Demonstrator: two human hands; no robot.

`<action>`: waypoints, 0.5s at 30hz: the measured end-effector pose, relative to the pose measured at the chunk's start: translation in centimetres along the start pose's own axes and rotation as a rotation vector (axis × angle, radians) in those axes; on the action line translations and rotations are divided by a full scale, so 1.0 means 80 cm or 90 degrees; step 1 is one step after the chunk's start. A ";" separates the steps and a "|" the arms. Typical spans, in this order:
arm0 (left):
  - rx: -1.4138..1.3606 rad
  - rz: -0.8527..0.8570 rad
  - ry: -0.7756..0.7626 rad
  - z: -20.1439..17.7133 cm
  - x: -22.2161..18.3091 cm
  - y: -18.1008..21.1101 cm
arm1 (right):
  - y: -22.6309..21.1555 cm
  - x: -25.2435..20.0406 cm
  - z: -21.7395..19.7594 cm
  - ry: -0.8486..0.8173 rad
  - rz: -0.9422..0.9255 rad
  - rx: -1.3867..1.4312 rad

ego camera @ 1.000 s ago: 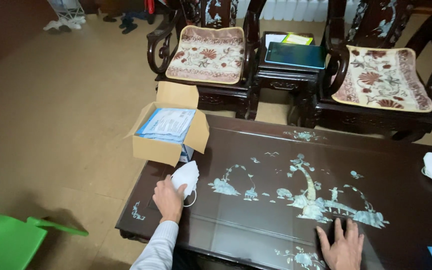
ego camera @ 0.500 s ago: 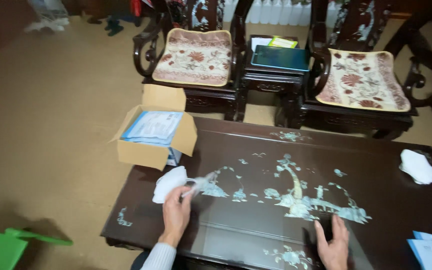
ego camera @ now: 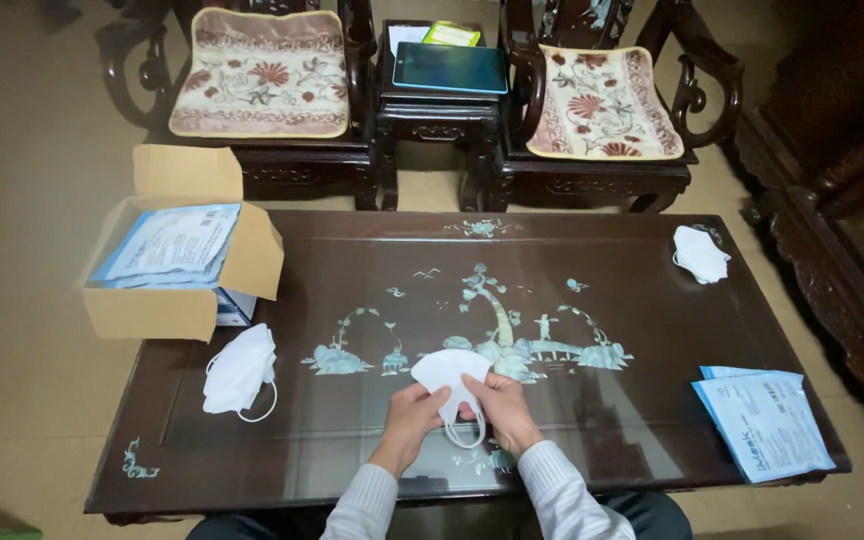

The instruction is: Folding face masks and inserting them into individual plastic packaging sleeves

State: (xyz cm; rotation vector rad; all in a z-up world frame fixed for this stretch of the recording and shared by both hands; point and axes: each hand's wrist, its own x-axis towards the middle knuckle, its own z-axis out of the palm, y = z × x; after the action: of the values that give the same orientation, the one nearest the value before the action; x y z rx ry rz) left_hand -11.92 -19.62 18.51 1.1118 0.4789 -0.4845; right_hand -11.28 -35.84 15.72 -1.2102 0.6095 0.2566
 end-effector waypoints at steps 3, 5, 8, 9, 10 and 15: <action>0.031 -0.002 0.085 0.000 0.029 -0.021 | 0.002 0.006 -0.007 -0.064 0.022 -0.006; 0.018 -0.008 0.088 0.007 0.013 -0.003 | -0.005 -0.001 -0.008 -0.098 0.037 -0.047; 0.022 -0.035 0.018 0.008 -0.002 0.009 | 0.005 0.008 -0.009 -0.075 0.025 -0.024; 0.023 -0.036 0.018 0.006 0.001 0.005 | 0.002 0.002 -0.007 -0.074 0.026 -0.023; 0.031 -0.034 0.029 0.004 0.003 0.001 | -0.002 -0.005 -0.006 -0.091 0.032 -0.029; 0.038 -0.023 0.054 0.008 0.005 0.001 | 0.016 0.017 -0.022 -0.114 0.020 -0.066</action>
State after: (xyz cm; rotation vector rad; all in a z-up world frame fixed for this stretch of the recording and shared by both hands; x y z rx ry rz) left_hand -11.46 -20.21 18.58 1.1857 0.5629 -0.4867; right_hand -11.35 -37.22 13.53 -1.2621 0.4645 0.4231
